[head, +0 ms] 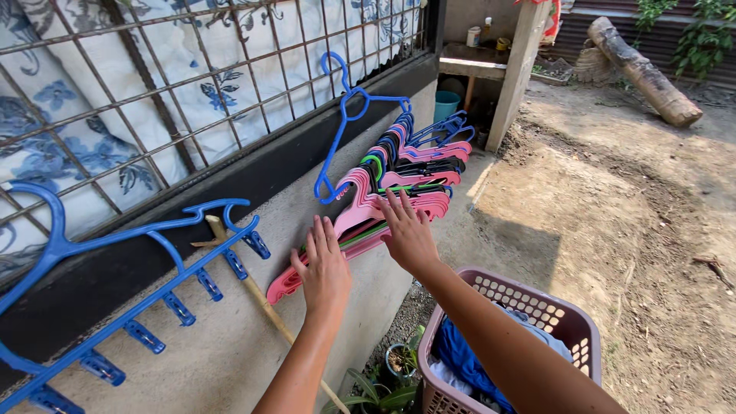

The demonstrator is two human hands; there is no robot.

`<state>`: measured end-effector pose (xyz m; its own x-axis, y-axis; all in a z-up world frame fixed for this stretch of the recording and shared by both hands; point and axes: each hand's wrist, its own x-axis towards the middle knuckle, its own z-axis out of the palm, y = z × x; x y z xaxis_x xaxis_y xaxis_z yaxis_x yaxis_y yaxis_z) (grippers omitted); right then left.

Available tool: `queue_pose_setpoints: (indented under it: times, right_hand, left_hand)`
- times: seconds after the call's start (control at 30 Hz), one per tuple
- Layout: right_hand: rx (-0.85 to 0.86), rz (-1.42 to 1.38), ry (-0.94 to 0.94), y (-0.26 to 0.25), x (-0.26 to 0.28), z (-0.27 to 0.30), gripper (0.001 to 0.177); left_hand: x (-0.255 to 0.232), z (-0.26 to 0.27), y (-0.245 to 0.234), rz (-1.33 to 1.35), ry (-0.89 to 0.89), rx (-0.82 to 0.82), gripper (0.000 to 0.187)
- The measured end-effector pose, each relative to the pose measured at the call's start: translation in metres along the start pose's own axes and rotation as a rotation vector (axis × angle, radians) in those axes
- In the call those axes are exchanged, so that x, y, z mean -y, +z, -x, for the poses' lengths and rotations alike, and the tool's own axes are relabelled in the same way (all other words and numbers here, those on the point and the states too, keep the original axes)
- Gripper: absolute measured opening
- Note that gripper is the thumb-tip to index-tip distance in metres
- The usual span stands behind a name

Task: The person picks up shirts from a laundry basket, places them onto hangers by hand, and then hangs the shirts on an outdoor clothesline.

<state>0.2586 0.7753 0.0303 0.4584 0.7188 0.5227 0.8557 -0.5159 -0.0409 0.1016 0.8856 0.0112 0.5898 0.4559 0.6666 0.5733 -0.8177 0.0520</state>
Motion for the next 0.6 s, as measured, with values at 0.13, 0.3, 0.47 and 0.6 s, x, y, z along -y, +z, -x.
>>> queue_pose_setpoints:
  times: [0.13, 0.3, 0.47, 0.6]
  right_hand:
    - [-0.08, -0.03, -0.025, 0.009, 0.014, -0.015, 0.08]
    - [-0.246, -0.051, -0.044, 0.01, 0.018, -0.02, 0.062]
    - [-0.284, -0.023, -0.048, 0.001, 0.016, -0.029, 0.042]
    - [-0.286, -0.046, -0.034, -0.008, 0.013, -0.035, 0.034]
  left_hand:
    - [0.019, -0.009, 0.008, 0.126, 0.01, 0.022, 0.046]
    - [0.029, -0.013, 0.002, 0.214, 0.084, -0.072, 0.039]
    - [0.033, -0.02, 0.0, 0.312, 0.09, -0.127, 0.033]
    - [0.029, -0.026, 0.003, 0.458, 0.074, -0.257, 0.028]
